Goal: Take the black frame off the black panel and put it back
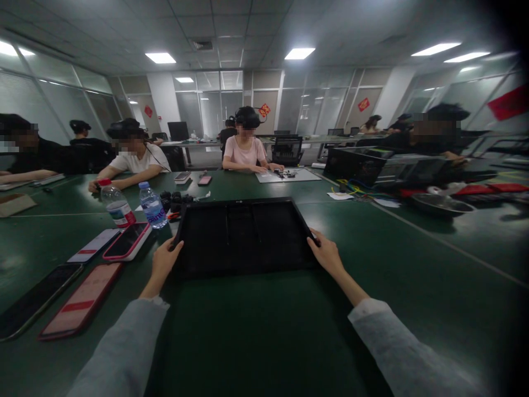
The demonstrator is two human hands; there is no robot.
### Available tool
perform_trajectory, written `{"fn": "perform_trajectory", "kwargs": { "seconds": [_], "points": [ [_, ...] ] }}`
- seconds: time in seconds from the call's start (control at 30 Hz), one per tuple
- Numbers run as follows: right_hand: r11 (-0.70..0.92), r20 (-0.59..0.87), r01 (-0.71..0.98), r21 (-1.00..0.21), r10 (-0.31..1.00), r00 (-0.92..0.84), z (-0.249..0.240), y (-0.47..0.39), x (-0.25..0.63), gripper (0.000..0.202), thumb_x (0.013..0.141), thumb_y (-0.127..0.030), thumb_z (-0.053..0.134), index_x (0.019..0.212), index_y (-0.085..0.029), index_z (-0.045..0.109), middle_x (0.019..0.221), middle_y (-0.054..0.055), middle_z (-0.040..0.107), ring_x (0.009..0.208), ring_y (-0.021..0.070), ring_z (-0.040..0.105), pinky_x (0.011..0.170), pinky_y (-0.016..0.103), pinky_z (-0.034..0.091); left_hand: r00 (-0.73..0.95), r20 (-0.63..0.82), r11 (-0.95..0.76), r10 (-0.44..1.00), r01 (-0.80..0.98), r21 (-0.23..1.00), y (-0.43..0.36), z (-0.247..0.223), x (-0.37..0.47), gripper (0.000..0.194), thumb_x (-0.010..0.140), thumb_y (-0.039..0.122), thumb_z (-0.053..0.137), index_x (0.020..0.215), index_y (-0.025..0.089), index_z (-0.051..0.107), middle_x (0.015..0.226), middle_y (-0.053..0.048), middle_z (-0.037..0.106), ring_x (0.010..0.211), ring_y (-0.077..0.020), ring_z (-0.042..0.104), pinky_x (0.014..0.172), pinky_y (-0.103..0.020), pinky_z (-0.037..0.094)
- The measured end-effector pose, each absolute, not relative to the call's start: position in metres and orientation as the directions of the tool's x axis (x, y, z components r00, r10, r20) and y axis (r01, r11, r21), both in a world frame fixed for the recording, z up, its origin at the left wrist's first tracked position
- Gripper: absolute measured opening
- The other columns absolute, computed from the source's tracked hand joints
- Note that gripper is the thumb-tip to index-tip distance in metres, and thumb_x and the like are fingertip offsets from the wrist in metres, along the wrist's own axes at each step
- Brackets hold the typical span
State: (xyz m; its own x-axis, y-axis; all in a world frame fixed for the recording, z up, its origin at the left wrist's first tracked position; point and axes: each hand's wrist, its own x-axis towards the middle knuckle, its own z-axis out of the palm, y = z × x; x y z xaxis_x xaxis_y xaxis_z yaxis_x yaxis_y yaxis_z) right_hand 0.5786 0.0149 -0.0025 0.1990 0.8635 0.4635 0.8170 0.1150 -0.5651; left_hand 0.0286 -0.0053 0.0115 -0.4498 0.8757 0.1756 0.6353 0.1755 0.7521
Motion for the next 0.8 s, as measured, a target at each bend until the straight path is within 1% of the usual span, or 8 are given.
{"fn": "perform_trajectory", "kwargs": {
  "seconds": [0.07,0.13,0.23,0.33,0.4,0.57,0.67,0.8],
  "points": [
    [0.115,0.455,0.812,-0.573,0.868,0.199,-0.002,0.016,0.578,0.055,0.092,-0.043,0.049,0.138,-0.018,0.066,0.095,0.01,0.076,0.083,0.0273,0.071,0.086,0.044,0.055,-0.417,0.166,0.117,0.894,0.573,0.812,-0.007,0.01,0.026,0.056,0.086,0.045,0.07,0.133,0.015,0.069,0.118,-0.015,0.075,0.11,-0.03,0.071,0.098,-0.042,0.054],
    [0.116,0.452,0.805,-0.582,0.869,0.201,-0.001,0.016,0.577,0.055,0.091,-0.044,0.049,0.138,-0.019,0.066,0.092,0.009,0.075,0.08,0.0264,0.07,0.084,0.043,0.055,-0.361,0.167,0.05,0.918,0.522,0.852,-0.01,0.008,0.023,0.053,0.085,0.041,0.071,0.13,0.014,0.07,0.12,-0.013,0.075,0.109,-0.0285,0.071,0.098,-0.041,0.054],
    [0.11,0.448,0.789,-0.604,0.866,0.222,0.001,0.015,0.577,0.054,0.088,-0.044,0.053,0.133,-0.019,0.069,0.09,0.008,0.075,0.08,0.0265,0.07,0.084,0.043,0.056,-0.332,0.184,0.019,0.925,0.525,0.851,-0.013,0.004,0.02,0.05,0.086,0.039,0.07,0.129,0.014,0.07,0.122,-0.013,0.074,0.108,-0.0282,0.071,0.099,-0.041,0.054],
    [0.138,0.452,0.751,-0.645,0.861,0.231,0.004,0.011,0.576,0.05,0.086,-0.046,0.058,0.127,-0.019,0.071,0.091,0.009,0.076,0.086,0.0274,0.072,0.086,0.043,0.057,-0.354,0.212,0.031,0.911,0.572,0.82,-0.016,0.001,0.021,0.049,0.089,0.036,0.067,0.132,0.014,0.069,0.123,-0.014,0.074,0.11,-0.0289,0.071,0.1,-0.043,0.053],
    [0.175,0.455,0.722,-0.67,0.865,0.213,0.006,0.008,0.575,0.05,0.085,-0.047,0.06,0.126,-0.02,0.071,0.095,0.009,0.076,0.092,0.0275,0.072,0.09,0.043,0.057,-0.351,0.228,0.034,0.908,0.605,0.796,-0.018,0.0,0.023,0.051,0.091,0.038,0.065,0.136,0.015,0.067,0.122,-0.015,0.074,0.109,-0.0289,0.071,0.098,-0.043,0.054],
    [0.221,0.481,0.7,-0.679,0.854,0.196,0.003,0.008,0.577,0.048,0.085,-0.045,0.058,0.123,-0.019,0.071,0.104,0.011,0.076,0.1,0.0278,0.071,0.096,0.044,0.056,-0.36,0.253,0.073,0.898,0.69,0.721,-0.026,0.002,0.031,0.052,0.094,0.043,0.06,0.137,0.015,0.065,0.112,-0.015,0.075,0.102,-0.029,0.071,0.095,-0.043,0.054],
    [0.229,0.5,0.708,-0.669,0.842,0.2,-0.004,0.014,0.582,0.046,0.085,-0.044,0.056,0.122,-0.02,0.071,0.108,0.01,0.076,0.103,0.0277,0.071,0.098,0.045,0.056,-0.385,0.213,0.123,0.898,0.685,0.718,-0.03,0.006,0.034,0.052,0.094,0.046,0.059,0.135,0.014,0.063,0.111,-0.015,0.075,0.101,-0.0288,0.071,0.092,-0.041,0.053],
    [0.203,0.481,0.727,-0.656,0.855,0.195,-0.014,0.021,0.588,0.049,0.085,-0.041,0.053,0.125,-0.019,0.069,0.113,0.011,0.075,0.107,0.0291,0.07,0.101,0.049,0.054,-0.408,0.141,0.194,0.902,0.675,0.712,-0.033,0.013,0.036,0.052,0.095,0.051,0.056,0.134,0.017,0.058,0.108,-0.013,0.075,0.095,-0.0279,0.071,0.087,-0.039,0.053]
  ]
}}
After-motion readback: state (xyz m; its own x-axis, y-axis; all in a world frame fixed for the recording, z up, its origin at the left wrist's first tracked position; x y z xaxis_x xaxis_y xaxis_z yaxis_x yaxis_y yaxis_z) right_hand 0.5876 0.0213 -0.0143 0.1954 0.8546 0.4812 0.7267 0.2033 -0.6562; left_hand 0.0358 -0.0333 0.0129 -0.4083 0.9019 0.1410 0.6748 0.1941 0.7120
